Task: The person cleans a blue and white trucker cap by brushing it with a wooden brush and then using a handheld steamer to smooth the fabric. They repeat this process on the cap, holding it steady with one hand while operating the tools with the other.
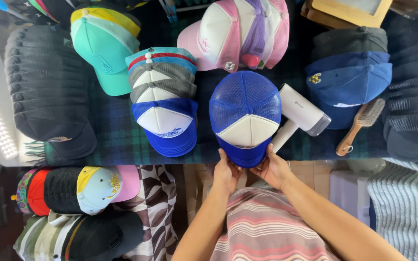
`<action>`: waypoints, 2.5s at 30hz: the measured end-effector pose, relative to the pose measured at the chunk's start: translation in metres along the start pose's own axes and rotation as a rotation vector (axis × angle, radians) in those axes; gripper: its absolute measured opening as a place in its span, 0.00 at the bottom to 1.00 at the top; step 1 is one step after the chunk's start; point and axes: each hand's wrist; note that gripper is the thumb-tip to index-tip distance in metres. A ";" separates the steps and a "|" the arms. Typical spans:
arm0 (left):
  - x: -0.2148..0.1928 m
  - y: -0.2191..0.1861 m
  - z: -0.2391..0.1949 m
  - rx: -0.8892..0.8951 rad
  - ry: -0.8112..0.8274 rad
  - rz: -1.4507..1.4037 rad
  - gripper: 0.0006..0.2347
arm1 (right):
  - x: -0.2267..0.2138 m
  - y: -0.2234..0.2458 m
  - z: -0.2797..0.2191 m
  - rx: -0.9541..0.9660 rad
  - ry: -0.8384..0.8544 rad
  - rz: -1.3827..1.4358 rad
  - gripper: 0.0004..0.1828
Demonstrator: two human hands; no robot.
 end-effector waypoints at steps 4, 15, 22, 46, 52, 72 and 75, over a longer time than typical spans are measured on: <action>-0.001 0.000 -0.009 0.011 0.008 -0.032 0.21 | -0.021 -0.003 -0.001 0.017 0.022 -0.032 0.26; -0.017 0.005 0.020 -0.025 0.017 0.011 0.19 | 0.023 0.033 -0.027 0.147 -0.053 -0.205 0.28; -0.018 -0.047 -0.035 0.675 -0.194 0.913 0.09 | 0.032 0.094 -0.054 -0.249 -0.308 -0.657 0.15; 0.042 -0.073 -0.068 0.606 0.129 0.892 0.26 | -0.003 0.052 0.049 -0.275 -0.355 -0.107 0.37; 0.034 -0.042 -0.025 0.281 0.004 0.306 0.21 | 0.025 0.050 0.032 -0.273 -0.402 -0.115 0.38; 0.026 -0.044 0.016 0.419 -0.195 0.440 0.31 | 0.124 0.052 -0.029 -0.214 -0.452 -0.056 0.39; 0.051 -0.046 -0.004 0.427 -0.264 0.455 0.33 | 0.081 0.049 0.009 -0.229 -0.434 -0.053 0.38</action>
Point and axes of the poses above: each hand's wrist, its own z-axis towards the middle knuckle, its own x-axis out of the palm, y = z × x, and after that the axes turned 1 degree about z, right-handed
